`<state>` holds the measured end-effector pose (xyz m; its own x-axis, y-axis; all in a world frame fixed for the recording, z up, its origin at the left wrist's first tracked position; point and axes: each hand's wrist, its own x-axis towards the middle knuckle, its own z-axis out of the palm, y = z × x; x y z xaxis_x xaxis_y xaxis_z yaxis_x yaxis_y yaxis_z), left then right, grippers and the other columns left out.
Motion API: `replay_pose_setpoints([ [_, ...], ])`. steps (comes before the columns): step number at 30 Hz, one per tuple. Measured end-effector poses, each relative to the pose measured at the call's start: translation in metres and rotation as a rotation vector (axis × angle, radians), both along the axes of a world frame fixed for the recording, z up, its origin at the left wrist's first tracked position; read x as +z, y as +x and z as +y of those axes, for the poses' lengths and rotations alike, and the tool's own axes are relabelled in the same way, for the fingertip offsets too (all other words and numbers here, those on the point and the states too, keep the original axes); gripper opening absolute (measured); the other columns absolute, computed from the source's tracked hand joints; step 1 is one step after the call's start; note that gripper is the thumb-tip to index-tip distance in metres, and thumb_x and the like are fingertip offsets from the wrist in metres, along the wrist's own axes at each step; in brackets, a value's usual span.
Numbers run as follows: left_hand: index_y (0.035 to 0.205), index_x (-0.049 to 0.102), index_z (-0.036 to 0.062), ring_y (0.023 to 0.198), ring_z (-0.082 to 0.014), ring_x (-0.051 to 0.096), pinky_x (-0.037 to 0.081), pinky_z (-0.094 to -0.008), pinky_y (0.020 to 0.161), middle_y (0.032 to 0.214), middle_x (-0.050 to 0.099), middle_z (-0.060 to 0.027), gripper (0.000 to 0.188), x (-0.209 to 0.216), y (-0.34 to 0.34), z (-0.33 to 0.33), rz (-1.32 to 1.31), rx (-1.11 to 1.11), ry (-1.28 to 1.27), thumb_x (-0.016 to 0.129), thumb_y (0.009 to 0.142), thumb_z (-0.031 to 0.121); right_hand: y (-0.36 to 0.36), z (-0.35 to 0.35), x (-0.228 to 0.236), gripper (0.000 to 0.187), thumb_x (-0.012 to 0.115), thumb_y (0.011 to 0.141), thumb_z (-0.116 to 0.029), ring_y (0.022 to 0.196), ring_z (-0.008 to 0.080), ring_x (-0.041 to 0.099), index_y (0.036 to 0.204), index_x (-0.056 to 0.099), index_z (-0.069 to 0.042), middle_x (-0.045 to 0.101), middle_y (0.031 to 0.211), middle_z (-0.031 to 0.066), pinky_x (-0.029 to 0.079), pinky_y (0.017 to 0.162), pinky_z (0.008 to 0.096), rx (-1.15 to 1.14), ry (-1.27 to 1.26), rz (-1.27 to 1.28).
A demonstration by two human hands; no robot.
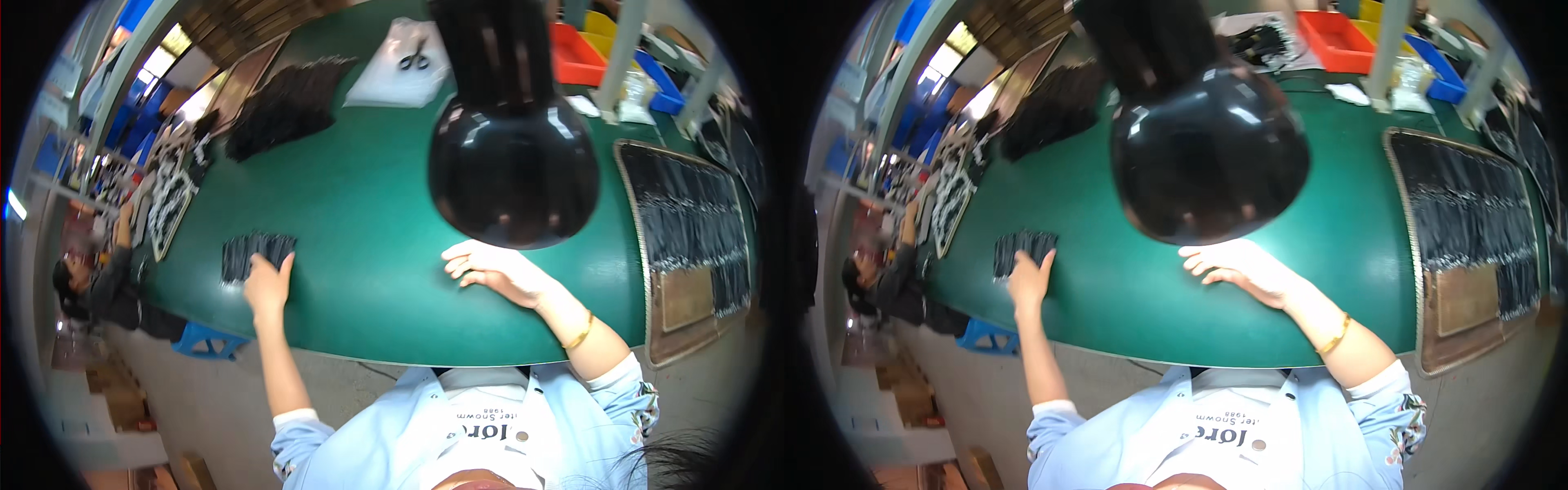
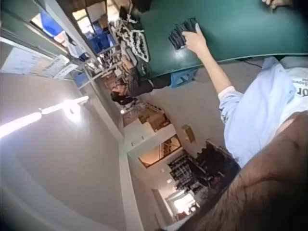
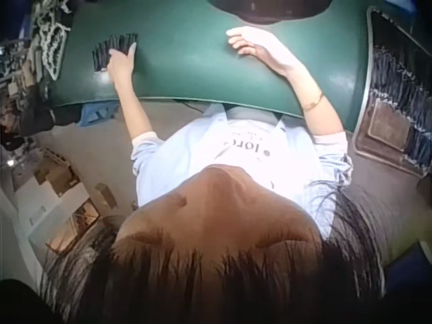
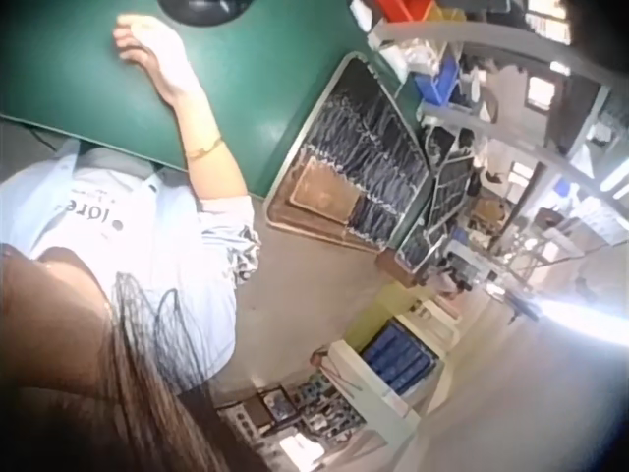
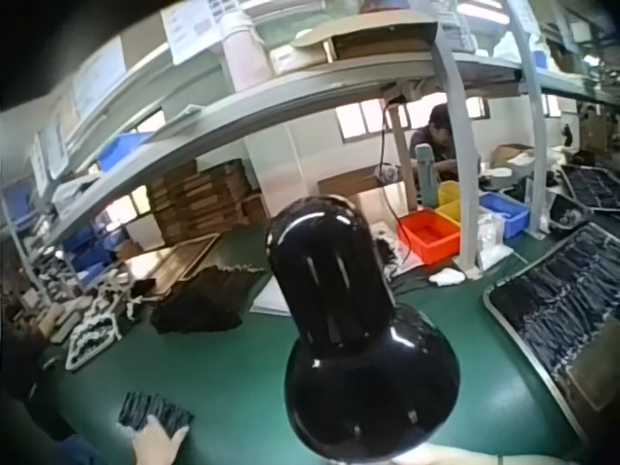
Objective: Sorting and bundling small black electronic connector pins from trays at a factory workbench.
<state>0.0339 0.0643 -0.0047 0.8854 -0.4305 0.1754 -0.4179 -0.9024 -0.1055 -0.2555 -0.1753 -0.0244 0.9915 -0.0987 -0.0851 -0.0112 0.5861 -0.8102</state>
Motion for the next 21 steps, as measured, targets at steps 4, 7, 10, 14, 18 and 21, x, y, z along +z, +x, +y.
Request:
replay_pose_setpoints([
  [4,0.105,0.048,0.0,0.093,-0.0299,0.05,0.042,-0.0416,0.074,0.094,0.055,-0.0142,0.06,0.023,-0.013,0.0,-0.197,-0.073,0.222,0.064,0.07,0.046,0.001,-0.002,-0.003,0.038,0.051,0.086,-0.026,0.098,0.013,0.052,0.115,0.051,-0.001,0.055,0.106,0.008,0.041,0.085,0.028,0.025,0.019,-0.061],
  [7,0.109,0.049,-0.0005,0.095,-0.03,0.047,0.038,-0.0419,0.078,0.098,0.051,-0.0137,0.05,0.055,-0.051,-0.031,-0.207,-0.306,-0.107,0.061,0.076,0.035,0.004,0.001,-0.001,0.038,0.052,0.086,-0.027,0.095,0.0132,0.052,0.114,0.051,-0.002,0.055,0.103,0.007,0.041,0.084,0.0281,0.067,-0.064,-0.136],
  [10,0.106,0.051,0.0015,0.099,-0.0294,0.046,0.036,-0.0413,0.085,0.102,0.05,-0.0135,0.042,0.051,-0.082,-0.073,-0.044,-0.624,-0.333,0.064,0.074,0.026,-0.004,0.002,0.014,0.041,0.059,0.082,-0.033,0.093,0.0151,0.052,0.11,0.054,-0.004,0.056,0.101,0.0073,0.042,0.084,0.0279,0.015,-0.372,-0.007],
  [14,0.102,0.053,0.0015,0.107,-0.0296,0.042,0.032,-0.0407,0.092,0.108,0.047,-0.0138,0.036,0.019,-0.107,-0.108,0.041,-0.817,-0.418,0.065,0.072,0.017,-0.056,-0.003,0.038,0.035,0.06,0.081,-0.03,0.096,0.0195,0.052,0.106,0.056,-0.007,0.057,0.102,0.0066,0.04,0.088,0.0314,-0.177,-1.012,-0.06],
  [18,0.102,0.054,0.0013,0.109,-0.0296,0.041,0.031,-0.0401,0.094,0.112,0.045,-0.0136,0.031,-0.006,-0.101,-0.098,0.127,-0.824,-0.485,0.063,0.074,0.013,-0.135,-0.042,0.067,0.034,0.062,0.075,-0.027,0.097,0.0248,0.05,0.103,0.058,-0.008,0.057,0.101,0.009,0.038,0.087,0.0352,-0.478,-1.444,0.096],
  [21,0.1,0.054,-0.0002,0.108,-0.0294,0.041,0.032,-0.0397,0.092,0.112,0.046,-0.0139,0.026,-0.008,-0.103,-0.098,0.222,-0.825,-0.524,0.06,0.076,0.011,-0.226,-0.083,0.066,0.035,0.066,0.07,-0.027,0.098,0.0266,0.049,0.099,0.06,-0.009,0.057,0.097,0.0104,0.037,0.088,0.0378,-0.85,-1.724,0.608],
])
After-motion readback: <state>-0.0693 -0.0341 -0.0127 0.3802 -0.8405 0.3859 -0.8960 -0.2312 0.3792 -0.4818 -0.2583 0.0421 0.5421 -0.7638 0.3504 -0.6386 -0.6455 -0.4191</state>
